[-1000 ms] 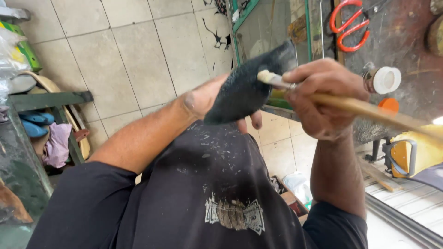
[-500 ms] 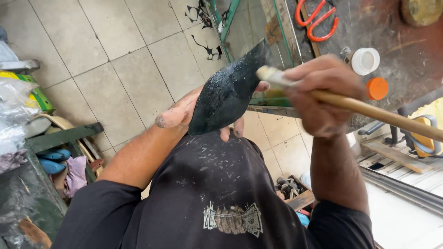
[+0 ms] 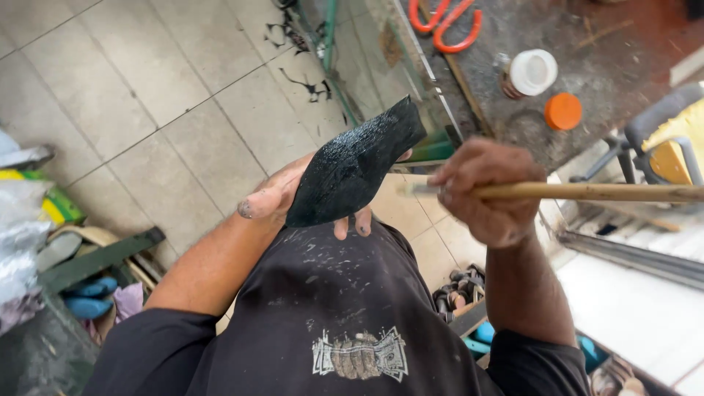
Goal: Applying glue to a shoe sole component using a brush at a repair bench
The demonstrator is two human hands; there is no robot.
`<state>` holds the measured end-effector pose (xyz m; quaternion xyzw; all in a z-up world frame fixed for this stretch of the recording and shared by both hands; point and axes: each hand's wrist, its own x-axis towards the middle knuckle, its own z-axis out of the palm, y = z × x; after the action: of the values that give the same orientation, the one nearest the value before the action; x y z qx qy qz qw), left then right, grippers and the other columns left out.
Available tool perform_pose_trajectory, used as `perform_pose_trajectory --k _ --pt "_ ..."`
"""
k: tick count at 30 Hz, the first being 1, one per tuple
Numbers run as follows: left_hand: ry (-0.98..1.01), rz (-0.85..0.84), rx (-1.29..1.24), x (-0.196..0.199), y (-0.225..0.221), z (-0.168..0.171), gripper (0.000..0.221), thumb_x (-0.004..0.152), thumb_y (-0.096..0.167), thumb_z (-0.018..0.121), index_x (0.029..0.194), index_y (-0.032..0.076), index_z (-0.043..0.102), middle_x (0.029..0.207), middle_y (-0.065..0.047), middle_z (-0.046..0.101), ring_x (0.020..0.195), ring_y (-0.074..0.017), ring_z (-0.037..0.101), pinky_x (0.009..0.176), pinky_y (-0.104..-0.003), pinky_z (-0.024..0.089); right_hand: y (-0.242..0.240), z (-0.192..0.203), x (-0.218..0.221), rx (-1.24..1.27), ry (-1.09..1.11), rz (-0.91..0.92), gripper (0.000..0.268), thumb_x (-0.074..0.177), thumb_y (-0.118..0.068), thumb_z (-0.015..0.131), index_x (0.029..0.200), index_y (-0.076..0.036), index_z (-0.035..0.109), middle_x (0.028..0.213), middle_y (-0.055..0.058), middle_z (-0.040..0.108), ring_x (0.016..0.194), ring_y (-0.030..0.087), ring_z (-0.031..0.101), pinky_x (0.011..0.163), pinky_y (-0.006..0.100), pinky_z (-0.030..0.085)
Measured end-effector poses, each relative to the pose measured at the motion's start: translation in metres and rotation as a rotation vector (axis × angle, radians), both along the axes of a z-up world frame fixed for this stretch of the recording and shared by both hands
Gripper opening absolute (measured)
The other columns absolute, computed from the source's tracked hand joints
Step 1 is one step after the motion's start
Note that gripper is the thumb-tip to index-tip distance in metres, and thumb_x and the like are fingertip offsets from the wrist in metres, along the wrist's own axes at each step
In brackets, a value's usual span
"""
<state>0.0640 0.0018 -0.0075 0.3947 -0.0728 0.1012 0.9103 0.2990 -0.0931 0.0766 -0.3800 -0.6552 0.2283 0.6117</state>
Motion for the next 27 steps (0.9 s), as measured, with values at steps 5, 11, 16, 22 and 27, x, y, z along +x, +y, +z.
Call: perform_pose_trajectory --k 5,11,16,22,27 --pt "-0.01 -0.152 -0.051 0.024 -0.021 -0.017 0.131 0.072 0.074 0.081 0.156 -0.002 0.014 0.135 -0.04 0.054 0.123 -0.0503 0.064 0.099 -0.061 0.06 -0.075 -0.021 0.066 -0.068 0.086 -0.237 0.004 0.095 -0.003 0.063 0.097 -0.006 0.062 0.09 0.017 0.066 0.068 0.02 0.066 0.057 0.024 0.061" --pt "0.171 -0.227 -0.331 0.11 -0.035 -0.052 0.133 0.061 0.058 0.093 0.157 0.001 0.022 0.142 -0.037 0.05 0.12 -0.0526 0.064 0.091 -0.055 0.063 -0.12 -0.042 0.094 -0.199 0.213 -0.537 0.017 0.091 0.005 0.064 0.102 -0.004 0.056 0.108 0.023 0.062 0.097 0.025 0.064 0.066 0.031 0.062" --pt "0.585 -0.163 -0.278 0.128 -0.024 -0.033 0.115 0.066 0.084 0.039 0.163 0.023 0.021 0.152 -0.027 0.048 0.102 -0.0481 0.073 0.075 -0.057 0.069 -0.101 -0.07 0.09 -0.175 -0.045 -0.545 0.026 0.086 0.018 0.076 0.096 -0.001 0.063 0.099 0.022 0.07 0.087 0.03 0.07 0.077 0.039 0.061" --pt "0.64 -0.083 -0.351 0.125 -0.032 -0.036 0.112 0.068 0.085 0.037 0.156 0.015 0.04 0.105 -0.021 0.071 0.064 -0.0387 0.075 0.047 -0.043 0.063 -0.108 -0.101 0.06 -0.211 0.019 -0.437 0.008 0.091 -0.006 0.071 0.084 -0.004 0.068 0.09 0.015 0.071 0.077 0.019 0.065 0.067 0.029 0.05" --pt "0.667 -0.072 -0.337 0.126 -0.032 -0.04 0.116 0.061 0.087 0.039 0.154 0.018 0.035 0.098 -0.021 0.07 0.061 -0.0356 0.074 0.044 -0.043 0.063 -0.112 -0.097 0.064 -0.17 0.109 -0.493 0.015 0.079 0.011 0.069 0.087 -0.001 0.066 0.089 0.019 0.071 0.077 0.024 0.068 0.067 0.03 0.056"
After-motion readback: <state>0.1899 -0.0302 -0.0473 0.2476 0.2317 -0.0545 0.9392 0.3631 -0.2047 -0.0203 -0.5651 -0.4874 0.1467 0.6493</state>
